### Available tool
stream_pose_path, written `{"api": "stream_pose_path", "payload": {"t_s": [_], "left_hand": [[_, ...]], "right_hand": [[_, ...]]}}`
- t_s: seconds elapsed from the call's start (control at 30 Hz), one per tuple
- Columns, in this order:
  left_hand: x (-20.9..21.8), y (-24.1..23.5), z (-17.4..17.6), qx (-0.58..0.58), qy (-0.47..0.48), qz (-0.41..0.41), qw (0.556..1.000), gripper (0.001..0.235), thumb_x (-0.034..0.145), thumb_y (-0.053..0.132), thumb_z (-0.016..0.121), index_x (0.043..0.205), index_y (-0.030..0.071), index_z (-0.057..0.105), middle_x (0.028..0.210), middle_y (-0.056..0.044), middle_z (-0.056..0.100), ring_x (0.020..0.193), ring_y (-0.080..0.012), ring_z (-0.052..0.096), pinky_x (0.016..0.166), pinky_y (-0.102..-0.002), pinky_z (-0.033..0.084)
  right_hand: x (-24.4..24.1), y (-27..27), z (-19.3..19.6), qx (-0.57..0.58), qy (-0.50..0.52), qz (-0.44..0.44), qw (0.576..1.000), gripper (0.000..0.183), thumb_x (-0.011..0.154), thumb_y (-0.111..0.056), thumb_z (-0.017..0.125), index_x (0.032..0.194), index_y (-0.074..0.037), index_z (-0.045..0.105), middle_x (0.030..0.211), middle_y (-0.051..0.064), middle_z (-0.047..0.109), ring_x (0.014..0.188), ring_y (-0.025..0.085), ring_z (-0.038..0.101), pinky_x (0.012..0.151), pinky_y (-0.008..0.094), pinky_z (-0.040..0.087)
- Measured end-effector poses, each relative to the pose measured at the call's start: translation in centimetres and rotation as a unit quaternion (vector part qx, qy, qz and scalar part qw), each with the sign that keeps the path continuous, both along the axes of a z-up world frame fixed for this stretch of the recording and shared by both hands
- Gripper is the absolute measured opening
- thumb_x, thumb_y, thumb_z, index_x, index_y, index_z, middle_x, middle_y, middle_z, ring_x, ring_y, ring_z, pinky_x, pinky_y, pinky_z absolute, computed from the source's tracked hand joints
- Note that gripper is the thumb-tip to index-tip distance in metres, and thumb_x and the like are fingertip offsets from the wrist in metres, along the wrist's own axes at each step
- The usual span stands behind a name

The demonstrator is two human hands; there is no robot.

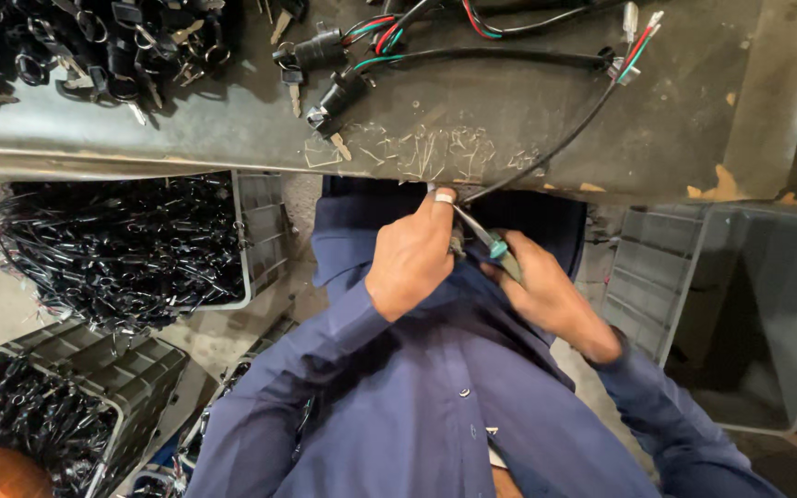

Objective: The person repeatedly strips the outer insulation from black wires using pliers, then places the stripped wires on the table. The process is repeated for multiple wires in a consistent sequence.

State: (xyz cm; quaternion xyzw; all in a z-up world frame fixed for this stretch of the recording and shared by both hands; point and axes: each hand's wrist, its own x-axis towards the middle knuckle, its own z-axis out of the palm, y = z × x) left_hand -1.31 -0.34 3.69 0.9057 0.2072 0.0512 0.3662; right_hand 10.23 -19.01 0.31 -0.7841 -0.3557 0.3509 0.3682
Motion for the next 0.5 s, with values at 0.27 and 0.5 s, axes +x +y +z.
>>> {"api": "stream_pose_path", "payload": {"t_s": [0.27,0.5], "left_hand": [[-1.2,1.5,2.3,-0.464,-0.087,-0.12,0.873,0.038,0.106,0.009,0.066,0.14,0.005,0.049,0.107,-0.016,0.066,0.088,-0.0313,0.066,0.078,-0.045,0.054],[-1.3,1.5,5.3,-0.223,-0.053,-0.022,0.973,0.057,0.088,0.007,0.071,0.139,0.006,0.046,0.102,-0.013,0.065,0.09,-0.03,0.069,0.078,-0.036,0.051]], "right_hand": [[1.4,-0.2,-4.4,0.238,-0.039,0.045,0.97,0.037,0.078,0.0,0.077,0.112,-0.004,0.061,0.101,0.013,0.067,0.09,0.028,0.069,0.079,0.035,0.054],[2.7,0.5,0.5,0.155,-0.051,0.04,0.986,0.031,0.082,0.002,0.076,0.112,-0.004,0.067,0.101,0.011,0.071,0.089,0.022,0.07,0.08,0.032,0.054]]}}
